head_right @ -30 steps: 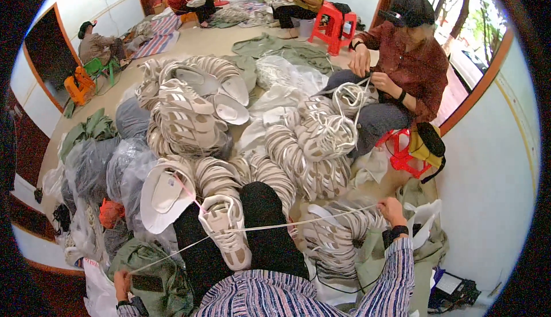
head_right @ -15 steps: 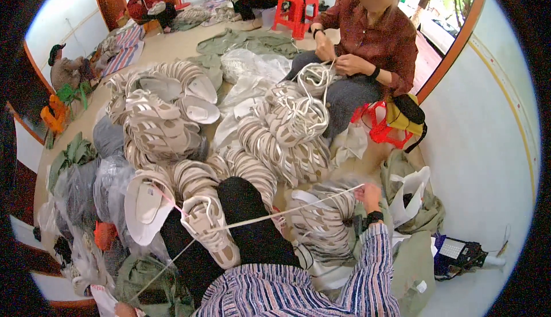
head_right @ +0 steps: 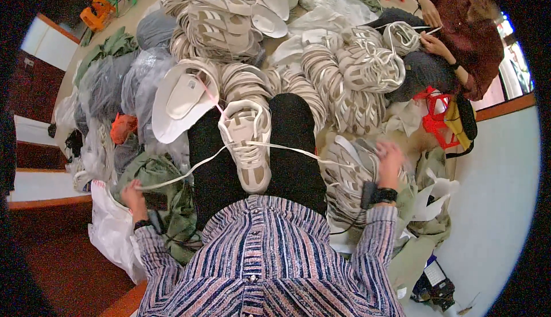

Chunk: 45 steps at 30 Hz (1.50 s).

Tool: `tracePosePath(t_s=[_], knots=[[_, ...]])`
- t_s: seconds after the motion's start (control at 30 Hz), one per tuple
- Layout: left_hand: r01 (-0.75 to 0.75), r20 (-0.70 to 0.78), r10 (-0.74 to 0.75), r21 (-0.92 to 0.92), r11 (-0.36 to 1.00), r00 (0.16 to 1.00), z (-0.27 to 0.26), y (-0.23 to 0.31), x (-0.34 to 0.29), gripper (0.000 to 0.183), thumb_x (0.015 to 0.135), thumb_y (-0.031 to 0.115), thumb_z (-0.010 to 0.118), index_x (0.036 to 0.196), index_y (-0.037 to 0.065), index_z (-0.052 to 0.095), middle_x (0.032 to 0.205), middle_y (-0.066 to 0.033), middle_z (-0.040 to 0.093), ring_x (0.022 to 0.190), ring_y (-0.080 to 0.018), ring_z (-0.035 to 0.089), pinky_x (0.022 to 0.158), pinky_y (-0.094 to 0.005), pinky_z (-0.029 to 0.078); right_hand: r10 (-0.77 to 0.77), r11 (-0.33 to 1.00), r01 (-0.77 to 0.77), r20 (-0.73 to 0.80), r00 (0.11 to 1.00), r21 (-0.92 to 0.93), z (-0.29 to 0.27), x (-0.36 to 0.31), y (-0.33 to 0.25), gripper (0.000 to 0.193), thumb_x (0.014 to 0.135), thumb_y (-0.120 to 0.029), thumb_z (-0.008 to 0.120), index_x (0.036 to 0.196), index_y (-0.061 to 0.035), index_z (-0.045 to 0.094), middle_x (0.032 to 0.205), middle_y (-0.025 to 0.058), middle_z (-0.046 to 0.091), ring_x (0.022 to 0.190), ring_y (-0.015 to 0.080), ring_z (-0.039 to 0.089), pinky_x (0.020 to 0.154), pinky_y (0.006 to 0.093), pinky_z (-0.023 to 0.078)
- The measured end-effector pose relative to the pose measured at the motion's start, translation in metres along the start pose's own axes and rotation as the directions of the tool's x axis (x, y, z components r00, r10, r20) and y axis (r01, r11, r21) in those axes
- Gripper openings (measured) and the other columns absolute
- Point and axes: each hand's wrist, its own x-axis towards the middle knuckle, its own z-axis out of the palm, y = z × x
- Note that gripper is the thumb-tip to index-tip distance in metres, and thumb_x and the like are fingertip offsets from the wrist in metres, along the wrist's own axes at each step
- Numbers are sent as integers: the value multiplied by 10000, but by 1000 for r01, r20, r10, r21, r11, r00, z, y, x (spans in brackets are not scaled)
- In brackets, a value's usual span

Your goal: Thread laces through the eyelets of a sneaker.

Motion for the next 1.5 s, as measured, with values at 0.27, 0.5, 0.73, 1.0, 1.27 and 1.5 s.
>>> tracePosePath(t_s=[0.27,0.5,0.73,1.0,1.27,1.5], knots=[[-606,878,117,218,765,463,212,51,-236,128,860,126,587,919,27,641,782,-57,621,598,-132,537,536,-242,414,70,792,356,654,753,-496,241,-130,24,160,872,-124,557,931,21,592,740,116,649,673,149,643,606,263,507],[-839,913,285,103,534,293,222,47,-253,86,824,91,607,877,26,627,795,-128,589,688,-294,591,607,-350,463,233,685,364,663,711,-631,243,-150,32,184,862,-150,535,903,20,595,642,134,622,513,189,623,498,304,486],[-916,956,162,171,362,243,230,44,-255,109,843,156,564,820,51,581,724,-135,587,652,-335,587,567,-414,456,100,535,596,746,658,-598,244,-149,38,136,857,-129,508,846,0,548,693,225,590,656,397,586,593,440,465],[-959,970,113,190,208,216,236,49,-266,134,844,162,550,780,45,538,698,-137,563,650,-341,577,567,-436,454,-15,429,733,807,590,-528,250,-156,36,139,869,-136,472,820,-11,507,735,233,571,710,421,569,618,475,450],[-789,906,81,315,527,416,233,38,-263,100,815,113,595,827,17,570,731,-154,579,658,-336,580,578,-401,454,-35,184,839,850,526,-512,262,-160,34,114,827,-114,478,774,-15,496,676,185,587,650,371,600,570,461,468],[-794,914,199,180,581,353,236,37,-257,117,785,108,628,824,2,596,730,-149,576,659,-299,575,594,-368,448,44,79,919,922,384,-386,263,-148,27,166,800,-112,545,909,-14,470,622,160,587,617,357,604,553,465,459]])
